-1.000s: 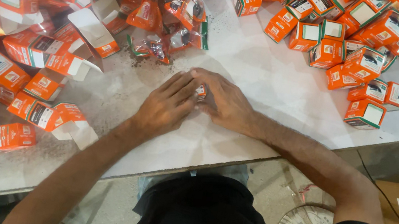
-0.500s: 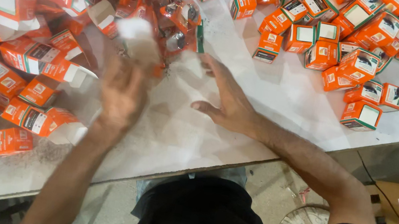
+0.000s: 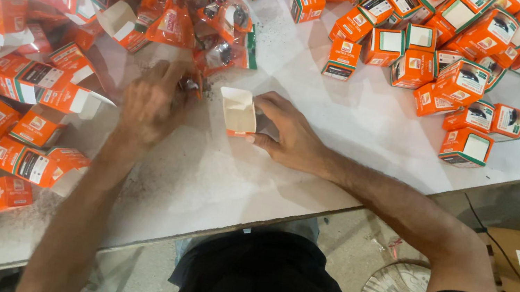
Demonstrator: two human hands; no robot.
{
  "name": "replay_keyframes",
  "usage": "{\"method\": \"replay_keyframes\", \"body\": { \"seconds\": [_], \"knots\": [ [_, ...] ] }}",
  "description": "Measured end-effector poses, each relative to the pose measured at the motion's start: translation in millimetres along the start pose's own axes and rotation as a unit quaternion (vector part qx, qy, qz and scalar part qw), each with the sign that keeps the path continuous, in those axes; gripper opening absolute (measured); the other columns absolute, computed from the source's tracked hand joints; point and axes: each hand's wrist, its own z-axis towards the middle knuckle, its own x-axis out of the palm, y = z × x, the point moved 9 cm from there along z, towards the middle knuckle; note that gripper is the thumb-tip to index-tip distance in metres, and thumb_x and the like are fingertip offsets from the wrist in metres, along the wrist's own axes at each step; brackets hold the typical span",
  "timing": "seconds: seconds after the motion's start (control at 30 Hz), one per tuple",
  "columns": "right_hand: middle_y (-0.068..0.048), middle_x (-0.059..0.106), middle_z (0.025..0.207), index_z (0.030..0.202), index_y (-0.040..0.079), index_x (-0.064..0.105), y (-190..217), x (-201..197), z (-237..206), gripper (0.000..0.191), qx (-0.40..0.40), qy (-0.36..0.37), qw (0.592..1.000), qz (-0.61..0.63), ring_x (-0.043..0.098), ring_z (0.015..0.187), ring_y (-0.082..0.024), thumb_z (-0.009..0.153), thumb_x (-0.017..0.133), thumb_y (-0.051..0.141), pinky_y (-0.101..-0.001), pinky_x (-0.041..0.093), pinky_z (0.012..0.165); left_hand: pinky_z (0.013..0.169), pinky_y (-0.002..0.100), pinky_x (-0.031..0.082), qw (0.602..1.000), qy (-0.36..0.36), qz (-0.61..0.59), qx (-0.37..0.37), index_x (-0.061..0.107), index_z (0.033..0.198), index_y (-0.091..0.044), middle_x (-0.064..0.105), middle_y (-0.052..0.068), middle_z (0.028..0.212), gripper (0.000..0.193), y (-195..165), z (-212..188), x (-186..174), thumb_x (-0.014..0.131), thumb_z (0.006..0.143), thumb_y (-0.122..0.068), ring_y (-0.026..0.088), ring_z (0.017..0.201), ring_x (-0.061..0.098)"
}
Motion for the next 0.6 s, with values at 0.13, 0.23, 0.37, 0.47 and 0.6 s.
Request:
{"method": "replay_keyframes", "body": {
  "seconds": [0.13,0.23,0.37,0.47,0.6],
  "knots": [
    [-0.015,0.066,0.122,0.136,0.003,0.056,6,-3,3,0.062,0.002,-0.007,1.0,-0.007,0.062,0.116,-0.037,0.084,0.085,0.021,-0.0454,0.049,0.099,0.079,0.046,0.055,0.988,-0.052,-0.149,0.002,0.06,0.141,-0.005,0.065,0.02,0.111,0.059,-25,-31,-24,0.065,0.084,0.009,0.034,0.093,0.068],
    [-0.015,0.066,0.123,0.132,0.002,0.059,10,-3,5,0.058,-0.012,-0.02,0.999,-0.027,0.063,0.115,-0.037,0.083,0.085,0.017,-0.0452,0.051,0.097,0.073,0.04,0.055,0.968,-0.162,-0.177,0.077,0.062,0.13,-0.005,0.066,0.02,0.113,0.048,-59,-49,-34,0.073,0.085,0.007,0.029,0.09,0.067],
    [-0.014,0.067,0.124,0.132,0.002,0.06,12,-2,9,0.06,-0.045,-0.014,0.999,-0.019,0.063,0.118,-0.037,0.077,0.083,0.012,-0.0459,0.052,0.101,0.101,0.049,0.059,0.934,-0.157,-0.199,0.252,0.059,0.129,-0.003,0.06,0.027,0.128,0.047,-94,-53,-12,0.07,0.084,0.006,0.046,0.122,0.065],
    [-0.016,0.066,0.12,0.133,0.001,0.058,4,0,9,0.06,-0.011,-0.004,1.0,-0.022,0.064,0.113,-0.038,0.081,0.085,0.016,-0.0457,0.053,0.096,0.116,0.066,0.042,0.968,-0.143,-0.04,0.202,0.066,0.127,-0.001,0.059,0.015,0.124,0.045,-88,-45,2,0.083,0.087,-0.012,0.043,0.132,0.055],
    [-0.02,0.062,0.122,0.134,-0.002,0.054,11,1,8,0.065,-0.041,-0.017,0.998,-0.047,0.06,0.114,-0.042,0.08,0.087,0.016,-0.0484,0.05,0.097,0.119,0.071,0.028,0.983,-0.122,-0.028,0.137,0.068,0.12,-0.005,0.047,0.022,0.141,0.038,-79,-39,-2,0.082,0.087,-0.017,0.05,0.141,0.038]
  ]
}}
